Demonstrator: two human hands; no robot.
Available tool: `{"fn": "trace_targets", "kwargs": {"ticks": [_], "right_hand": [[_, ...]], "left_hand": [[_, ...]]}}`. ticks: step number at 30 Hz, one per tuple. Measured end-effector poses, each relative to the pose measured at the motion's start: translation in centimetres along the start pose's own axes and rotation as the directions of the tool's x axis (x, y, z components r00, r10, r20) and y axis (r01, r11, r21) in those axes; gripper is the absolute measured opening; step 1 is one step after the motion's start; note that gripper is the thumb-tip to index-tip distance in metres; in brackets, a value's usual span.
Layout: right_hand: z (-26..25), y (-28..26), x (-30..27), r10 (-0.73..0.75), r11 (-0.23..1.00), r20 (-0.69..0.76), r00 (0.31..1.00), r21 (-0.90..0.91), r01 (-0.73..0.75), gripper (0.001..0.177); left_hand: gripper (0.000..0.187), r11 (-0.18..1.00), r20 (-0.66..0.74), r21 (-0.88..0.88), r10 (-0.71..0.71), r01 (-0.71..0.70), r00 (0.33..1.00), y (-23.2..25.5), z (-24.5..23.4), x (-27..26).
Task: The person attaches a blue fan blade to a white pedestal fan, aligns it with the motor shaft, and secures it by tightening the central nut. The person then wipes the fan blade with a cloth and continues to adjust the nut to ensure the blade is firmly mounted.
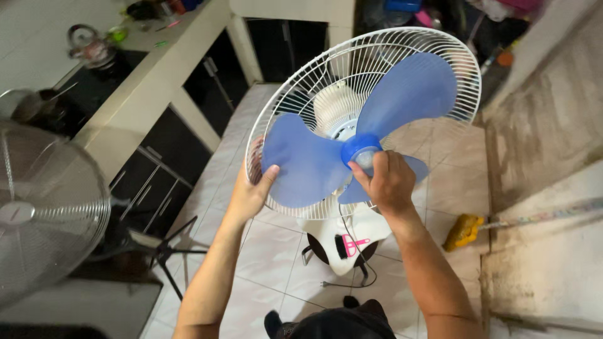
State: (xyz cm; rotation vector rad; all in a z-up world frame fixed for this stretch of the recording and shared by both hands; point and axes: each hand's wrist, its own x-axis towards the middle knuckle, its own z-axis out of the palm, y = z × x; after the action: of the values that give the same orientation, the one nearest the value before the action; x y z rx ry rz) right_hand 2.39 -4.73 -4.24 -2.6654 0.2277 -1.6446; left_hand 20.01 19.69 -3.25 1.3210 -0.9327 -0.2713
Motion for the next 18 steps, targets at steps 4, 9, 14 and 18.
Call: {"fn": "trace_targets", "kwargs": {"ticks": [4, 9, 14, 18], "right_hand": [[1.7, -0.8, -1.0, 0.073, 0.997, -0.06, 0.996, -0.019, -0.074, 0.043], [3.5, -2.6, -2.3, 0.375, 0.927, -0.117, 0.92, 0.03, -0.374, 0.033], [3.7, -4.4, -1.4, 0.59, 0.807, -0.117, 0.799, 0.115, -0.579, 0.031], [-0.2, -5.9, -0.6, 0.401, 0.902, -0.048, 0.915, -0.156, -0.403, 0.042]], "left_hand": [[0.061, 0.997, -0.024, -0.073, 0.024, -0.025, 0.999, 0.5, 0.3, 0.4], [0.049, 0.981, -0.006, 0.169, 0.101, -0.098, 0.995, 2.4, 0.2, -0.3], [0.054, 0.989, 0.052, 0.107, 0.1, -0.105, 0.994, 3.6, 0.0, 0.2], [0.057, 0.97, 0.142, 0.027, 0.237, -0.243, 0.961, 3.3, -1.5, 0.6]]}}
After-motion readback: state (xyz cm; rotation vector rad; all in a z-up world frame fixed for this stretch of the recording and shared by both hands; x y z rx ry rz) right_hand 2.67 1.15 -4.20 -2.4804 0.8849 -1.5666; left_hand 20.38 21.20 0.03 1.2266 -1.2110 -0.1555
